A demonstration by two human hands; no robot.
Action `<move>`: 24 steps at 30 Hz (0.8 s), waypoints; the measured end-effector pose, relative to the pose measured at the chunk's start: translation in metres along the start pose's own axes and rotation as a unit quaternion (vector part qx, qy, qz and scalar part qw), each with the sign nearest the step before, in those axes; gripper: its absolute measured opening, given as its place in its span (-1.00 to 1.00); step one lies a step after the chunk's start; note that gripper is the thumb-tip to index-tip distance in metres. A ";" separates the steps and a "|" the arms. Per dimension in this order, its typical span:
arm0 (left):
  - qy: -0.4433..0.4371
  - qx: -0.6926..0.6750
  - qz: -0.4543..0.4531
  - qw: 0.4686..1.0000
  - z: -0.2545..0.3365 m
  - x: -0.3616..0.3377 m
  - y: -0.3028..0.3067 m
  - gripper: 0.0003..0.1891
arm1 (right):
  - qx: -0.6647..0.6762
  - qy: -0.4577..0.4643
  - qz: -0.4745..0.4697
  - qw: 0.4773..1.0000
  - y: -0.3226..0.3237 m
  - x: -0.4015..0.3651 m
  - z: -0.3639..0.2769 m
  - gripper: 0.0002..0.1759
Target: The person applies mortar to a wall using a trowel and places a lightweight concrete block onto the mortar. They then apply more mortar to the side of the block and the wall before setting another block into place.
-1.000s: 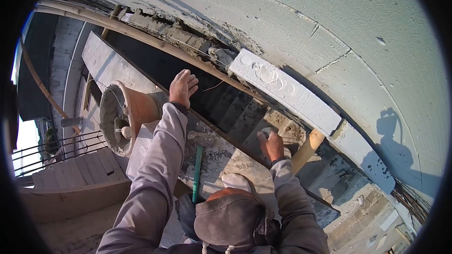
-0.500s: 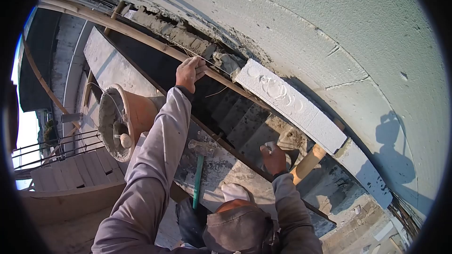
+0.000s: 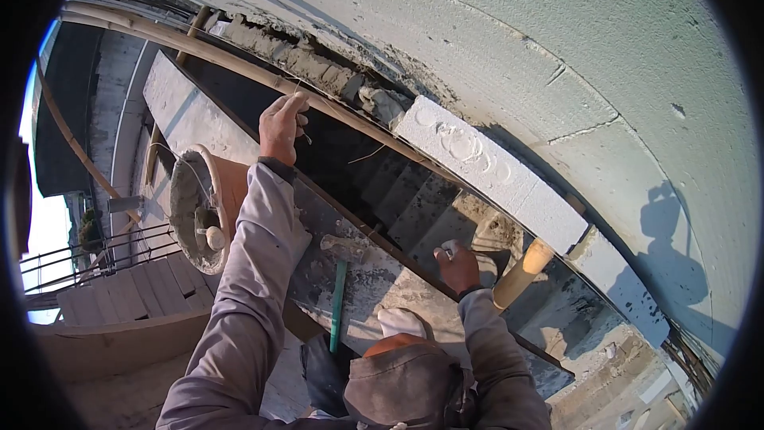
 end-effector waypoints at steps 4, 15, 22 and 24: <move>0.011 -0.046 -0.103 0.994 0.071 0.006 -0.026 -0.51 | -0.052 -0.003 0.000 0.999 0.011 -0.006 -0.022 -0.57; 0.085 0.049 -0.039 0.994 -0.003 0.015 -0.004 -0.63 | -0.060 0.017 0.022 0.998 0.000 -0.008 -0.002 -0.56; -0.120 0.200 0.011 0.972 -0.077 0.038 -0.024 -0.64 | -0.036 -0.025 -0.033 0.999 -0.001 -0.014 0.003 -0.49; -0.099 0.261 -0.008 0.960 -0.078 0.048 -0.033 -0.58 | -0.034 -0.005 -0.012 0.999 -0.006 -0.013 0.015 -0.49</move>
Point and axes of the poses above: each hand's wrist, its own x-axis towards the middle knuckle, its own y-axis out of the back of the hand, z = x × y, the point moved 6 cm from there along x, towards the middle knuckle, and after that the axes turned 11 degrees about z, right-handed, at the moved point
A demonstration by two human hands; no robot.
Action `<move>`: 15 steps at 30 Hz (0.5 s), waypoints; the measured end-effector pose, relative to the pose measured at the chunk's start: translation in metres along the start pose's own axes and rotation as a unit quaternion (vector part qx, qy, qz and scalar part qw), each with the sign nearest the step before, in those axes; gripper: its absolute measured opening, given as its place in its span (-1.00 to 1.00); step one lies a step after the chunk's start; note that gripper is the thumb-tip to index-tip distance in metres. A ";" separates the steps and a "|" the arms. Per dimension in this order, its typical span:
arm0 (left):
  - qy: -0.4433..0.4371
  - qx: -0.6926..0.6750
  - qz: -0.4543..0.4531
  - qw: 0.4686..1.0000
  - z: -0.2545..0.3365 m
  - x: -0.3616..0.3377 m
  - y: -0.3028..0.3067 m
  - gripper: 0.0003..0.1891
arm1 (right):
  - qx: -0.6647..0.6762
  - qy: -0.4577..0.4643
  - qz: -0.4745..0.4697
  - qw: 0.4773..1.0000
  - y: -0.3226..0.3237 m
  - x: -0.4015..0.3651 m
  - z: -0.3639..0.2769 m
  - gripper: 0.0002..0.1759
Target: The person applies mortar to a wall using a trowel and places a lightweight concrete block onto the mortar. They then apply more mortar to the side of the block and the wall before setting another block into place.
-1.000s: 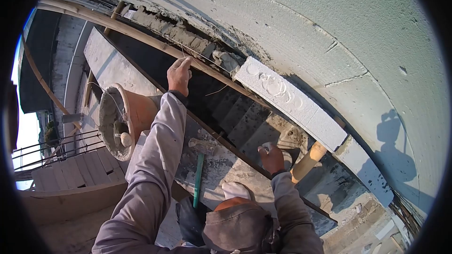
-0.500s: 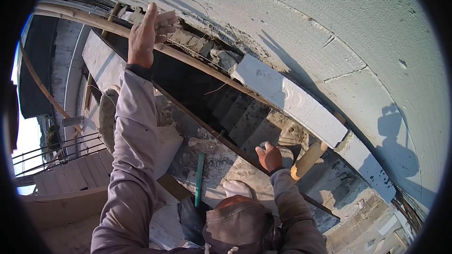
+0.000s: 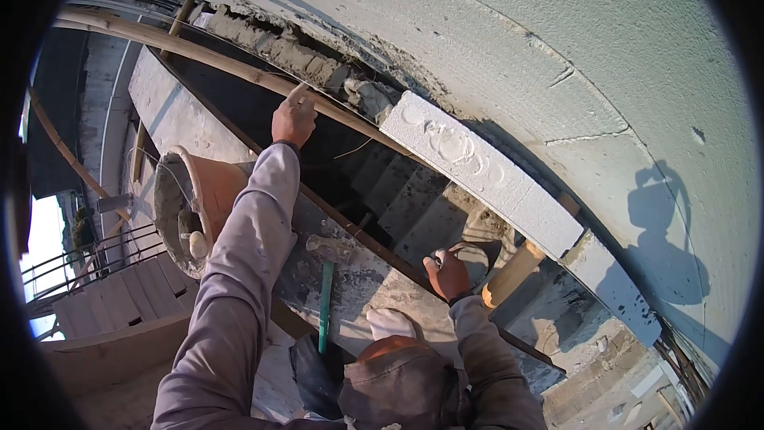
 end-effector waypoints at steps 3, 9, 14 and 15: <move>-0.133 0.257 -0.007 0.957 0.035 0.008 -0.002 -0.51 | -0.034 0.047 0.005 0.998 0.005 -0.001 -0.012 -0.64; -0.213 0.436 -0.097 0.869 0.031 0.035 -0.022 -0.68 | -0.009 0.033 0.005 0.999 0.006 -0.005 -0.007 -0.69; -0.207 0.292 0.020 0.933 0.035 0.028 -0.010 -0.70 | -0.007 0.043 -0.011 0.999 0.009 -0.007 -0.003 -0.68; -0.203 0.278 0.025 0.938 0.040 0.018 -0.004 -0.71 | -0.021 0.036 -0.025 0.999 0.009 -0.007 -0.003 -0.67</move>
Point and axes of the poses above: each hand's wrist, its own x-axis towards the middle knuckle, its own y-axis out of the back of the hand, z = x × y, the point moved 6 cm from there along x, towards the middle knuckle, and after that the axes turned 11 degrees about z, right-handed, at the moved point
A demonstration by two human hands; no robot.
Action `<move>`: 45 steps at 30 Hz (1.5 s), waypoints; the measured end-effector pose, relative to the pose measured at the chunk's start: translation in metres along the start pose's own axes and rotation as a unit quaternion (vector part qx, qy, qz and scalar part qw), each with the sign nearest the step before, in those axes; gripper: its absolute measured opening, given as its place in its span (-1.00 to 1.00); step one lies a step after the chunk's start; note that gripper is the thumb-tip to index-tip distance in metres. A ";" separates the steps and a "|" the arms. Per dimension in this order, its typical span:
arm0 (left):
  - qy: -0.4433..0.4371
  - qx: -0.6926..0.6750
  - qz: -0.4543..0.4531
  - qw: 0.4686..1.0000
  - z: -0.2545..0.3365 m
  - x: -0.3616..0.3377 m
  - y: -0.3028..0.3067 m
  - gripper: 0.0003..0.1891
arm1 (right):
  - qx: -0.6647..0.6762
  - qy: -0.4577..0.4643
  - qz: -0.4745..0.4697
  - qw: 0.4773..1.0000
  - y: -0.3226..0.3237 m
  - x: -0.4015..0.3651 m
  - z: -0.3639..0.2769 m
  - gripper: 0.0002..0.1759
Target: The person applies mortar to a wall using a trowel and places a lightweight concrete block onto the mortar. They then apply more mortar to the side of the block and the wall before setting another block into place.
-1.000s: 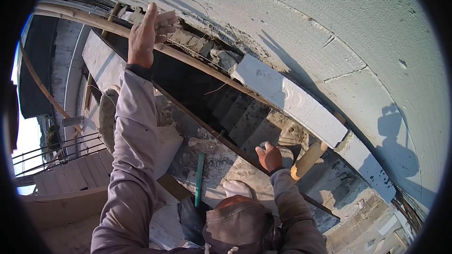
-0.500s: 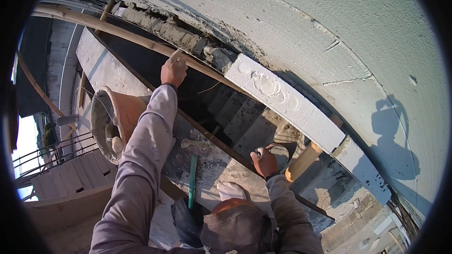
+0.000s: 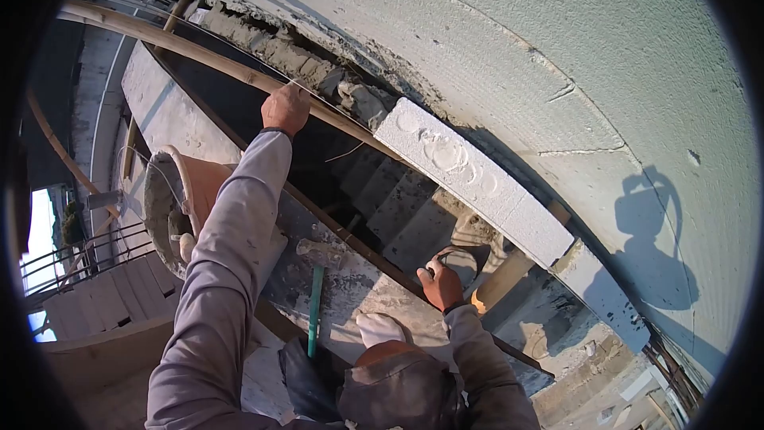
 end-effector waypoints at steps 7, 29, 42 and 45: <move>0.006 -0.070 0.047 0.996 -0.020 -0.034 0.031 -0.72 | -0.046 -0.033 -0.036 0.998 -0.014 -0.004 0.011 -0.56; 0.330 -0.458 -0.019 0.825 -0.086 -0.024 0.044 -0.82 | -0.018 0.003 0.029 0.999 -0.009 -0.007 0.027 -0.54; 0.194 -0.435 0.165 0.864 -0.090 0.012 0.205 -0.77 | -0.026 -0.062 0.004 0.998 0.009 -0.013 0.036 -0.53; 0.194 -0.250 0.054 0.947 -0.092 -0.044 0.115 -0.61 | -0.004 -0.065 0.002 0.998 0.013 -0.006 0.029 -0.56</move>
Point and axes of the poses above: each hand's wrist, its own x-axis towards the middle knuckle, its own y-axis out of the back of the hand, z = x × y, the point moved 6 cm from there along x, towards the middle knuckle, and after that the axes turned 11 degrees about z, right-handed, at the moved point
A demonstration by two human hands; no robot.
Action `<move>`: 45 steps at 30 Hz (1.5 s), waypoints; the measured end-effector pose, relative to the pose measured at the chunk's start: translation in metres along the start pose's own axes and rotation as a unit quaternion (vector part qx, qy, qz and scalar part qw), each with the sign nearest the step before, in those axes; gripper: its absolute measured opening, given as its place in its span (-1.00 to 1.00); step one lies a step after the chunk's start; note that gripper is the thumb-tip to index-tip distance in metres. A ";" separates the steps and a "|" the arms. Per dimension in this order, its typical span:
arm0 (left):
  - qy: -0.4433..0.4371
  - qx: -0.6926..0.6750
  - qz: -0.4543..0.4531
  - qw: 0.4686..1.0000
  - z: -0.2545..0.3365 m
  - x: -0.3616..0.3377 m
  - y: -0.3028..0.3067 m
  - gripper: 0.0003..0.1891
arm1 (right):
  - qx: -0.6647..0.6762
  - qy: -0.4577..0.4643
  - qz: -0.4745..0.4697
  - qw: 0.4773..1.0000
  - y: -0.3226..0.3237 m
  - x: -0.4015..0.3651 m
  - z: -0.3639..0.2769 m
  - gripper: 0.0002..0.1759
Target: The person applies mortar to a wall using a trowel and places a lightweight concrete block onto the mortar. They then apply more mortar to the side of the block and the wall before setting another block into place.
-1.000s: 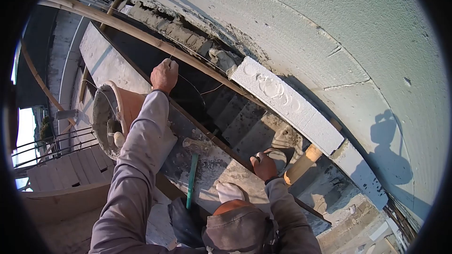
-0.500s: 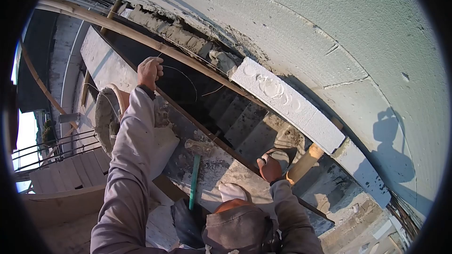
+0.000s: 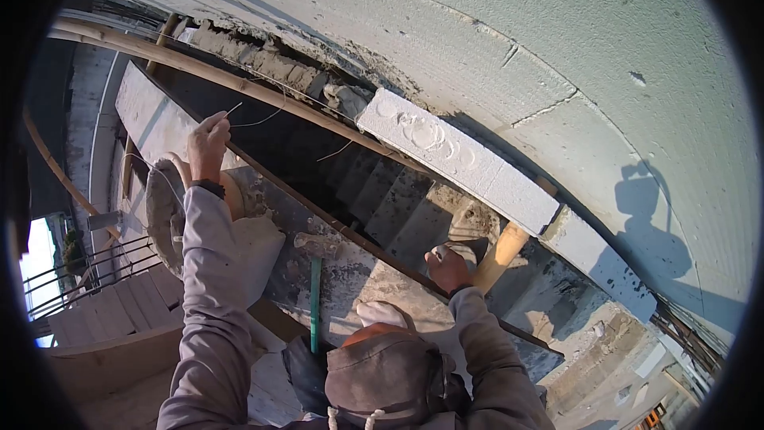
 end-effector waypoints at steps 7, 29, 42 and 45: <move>0.052 0.076 -0.253 0.963 -0.008 -0.143 -0.111 -0.59 | -0.041 0.028 0.101 0.994 0.040 -0.002 -0.036 -0.61; 0.390 -0.387 -0.263 0.793 0.032 -0.187 -0.162 -0.44 | 0.047 0.007 0.096 0.994 0.025 -0.022 -0.003 -0.58; 0.330 -0.422 -0.277 0.798 0.065 -0.159 -0.171 -0.30 | 0.059 -0.022 0.081 0.995 0.032 -0.028 0.016 -0.60; 0.371 -0.444 -0.300 0.759 0.061 -0.167 -0.177 -0.28 | 0.081 -0.027 0.106 0.991 0.030 -0.027 0.018 -0.61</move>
Point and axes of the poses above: each hand's wrist, its own x-axis towards the middle knuckle, its own y-axis out of the back of the hand, z = x × y, the point moved 6 cm from there along x, towards the middle knuckle, and after that the axes turned 11 degrees about z, right-handed, at the moved point
